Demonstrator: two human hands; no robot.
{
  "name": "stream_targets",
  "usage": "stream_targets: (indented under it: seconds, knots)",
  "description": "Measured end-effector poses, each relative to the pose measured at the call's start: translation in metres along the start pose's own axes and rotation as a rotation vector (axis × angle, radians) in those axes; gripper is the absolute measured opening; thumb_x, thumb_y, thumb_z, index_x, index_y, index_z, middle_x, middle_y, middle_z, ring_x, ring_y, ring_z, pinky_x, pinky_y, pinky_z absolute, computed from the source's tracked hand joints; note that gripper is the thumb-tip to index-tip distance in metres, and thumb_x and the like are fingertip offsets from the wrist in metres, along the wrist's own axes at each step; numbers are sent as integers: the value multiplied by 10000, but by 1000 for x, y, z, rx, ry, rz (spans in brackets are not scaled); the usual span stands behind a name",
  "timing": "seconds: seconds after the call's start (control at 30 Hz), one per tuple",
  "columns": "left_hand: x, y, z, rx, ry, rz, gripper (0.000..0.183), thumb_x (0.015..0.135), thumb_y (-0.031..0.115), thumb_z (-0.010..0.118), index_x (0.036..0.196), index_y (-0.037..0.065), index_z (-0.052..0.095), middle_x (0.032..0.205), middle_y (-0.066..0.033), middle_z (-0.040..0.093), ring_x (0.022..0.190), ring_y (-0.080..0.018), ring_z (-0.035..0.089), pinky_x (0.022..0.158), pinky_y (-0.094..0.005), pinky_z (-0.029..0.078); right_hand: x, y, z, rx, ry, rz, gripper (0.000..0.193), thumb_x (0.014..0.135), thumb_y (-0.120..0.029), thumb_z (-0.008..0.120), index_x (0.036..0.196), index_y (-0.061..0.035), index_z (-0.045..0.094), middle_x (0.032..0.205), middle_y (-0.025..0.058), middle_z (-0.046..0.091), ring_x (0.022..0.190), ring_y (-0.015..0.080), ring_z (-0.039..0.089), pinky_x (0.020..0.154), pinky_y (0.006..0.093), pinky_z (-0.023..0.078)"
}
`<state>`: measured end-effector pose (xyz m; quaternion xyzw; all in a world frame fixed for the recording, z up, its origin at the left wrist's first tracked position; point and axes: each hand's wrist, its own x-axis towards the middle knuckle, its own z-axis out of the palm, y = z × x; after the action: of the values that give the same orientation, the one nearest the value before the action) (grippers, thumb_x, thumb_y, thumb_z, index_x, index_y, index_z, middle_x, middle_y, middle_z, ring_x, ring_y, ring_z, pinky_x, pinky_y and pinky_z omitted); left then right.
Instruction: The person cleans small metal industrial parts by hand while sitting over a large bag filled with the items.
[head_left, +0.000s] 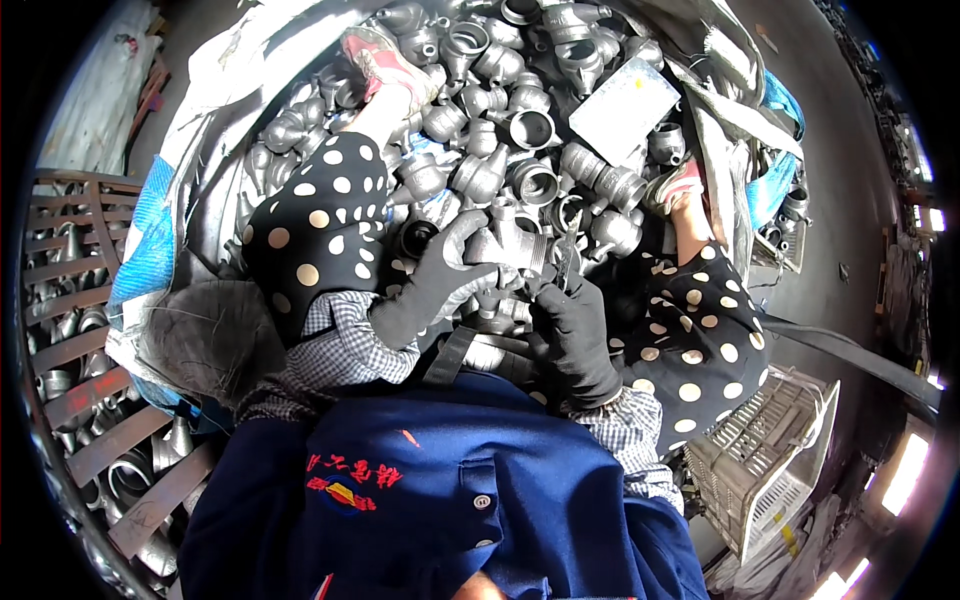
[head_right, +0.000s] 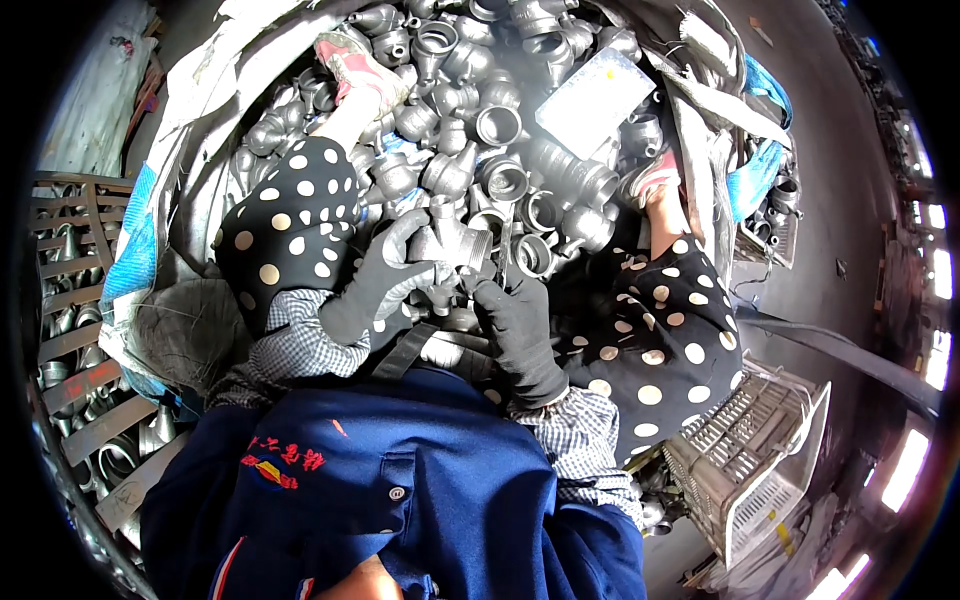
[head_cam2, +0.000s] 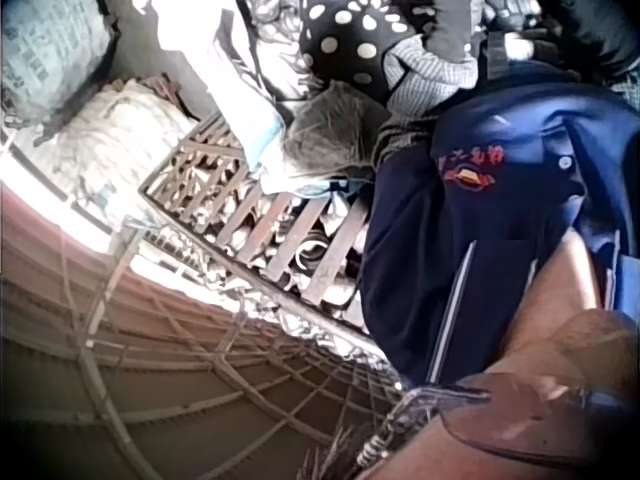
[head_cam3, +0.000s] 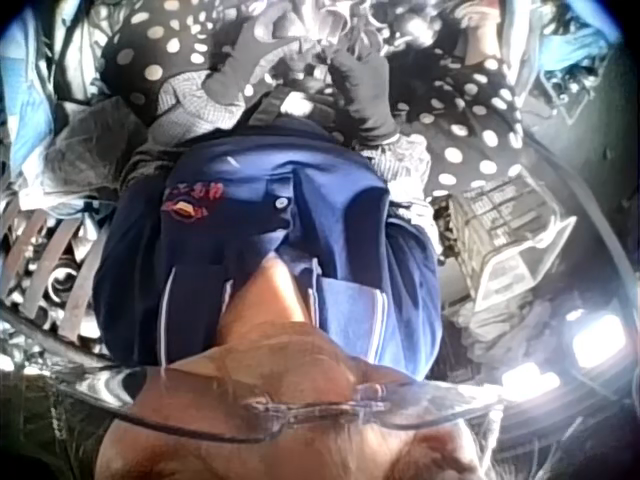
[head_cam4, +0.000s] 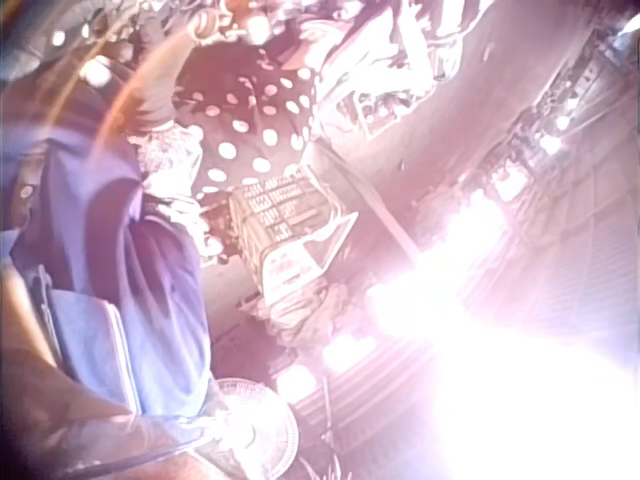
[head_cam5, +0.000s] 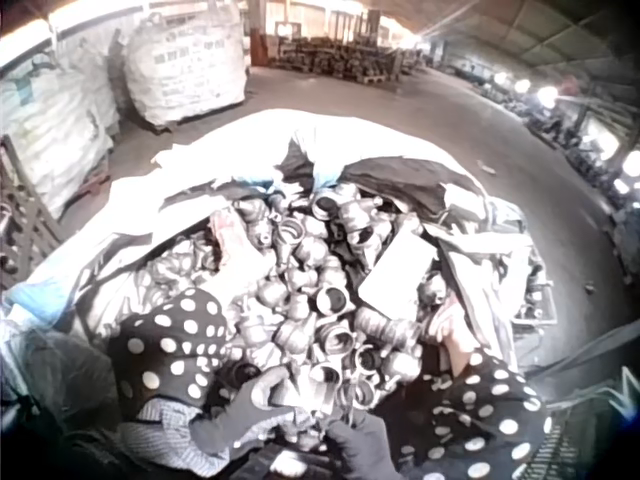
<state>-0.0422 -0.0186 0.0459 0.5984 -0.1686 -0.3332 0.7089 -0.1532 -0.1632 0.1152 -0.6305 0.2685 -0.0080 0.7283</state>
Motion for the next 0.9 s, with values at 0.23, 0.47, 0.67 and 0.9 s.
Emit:
stream_targets:
  seconds: [0.23, 0.47, 0.67, 0.9]
  knots:
    - [2, 22, -9, -295, -105, -270, 397, 852, -28, 641, 1230, -31, 519, 995, -56, 582, 920, -144, 635, 791, -241, 533, -10, -24, 9, 308, 11, 248, 201, 876, -147, 643, 1007, 3, 672, 604, -73, 497, 478, 1, 367, 441, 191, 258]
    - [-1, 20, -13, -506, -110, -279, 416, 897, 37, 593, 1295, -30, 491, 1044, -54, 620, 935, -135, 621, 793, -250, 516, -8, -15, 9, 308, 28, 175, 202, 884, -163, 641, 998, 0, 675, 563, -88, 460, 452, 4, 360, 422, 196, 256]
    - [-5, 4, -11, -63, -101, -39, 677, 777, 48, 715, 1373, -14, 402, 1167, -62, 560, 1080, -123, 539, 913, -272, 469, -6, -10, 1, 247, 31, 186, 190, 888, -160, 643, 976, 4, 677, 570, -70, 476, 436, 14, 361, 392, 203, 259]
    - [0, 18, 7, -164, 38, -82, 387, 849, 21, 657, 1213, -16, 531, 1131, -46, 577, 1029, -108, 532, 915, -263, 454, -4, 6, -1, 249, 5, 171, 205, 883, -143, 640, 1017, 11, 657, 637, -12, 586, 458, 40, 469, 417, 198, 377]
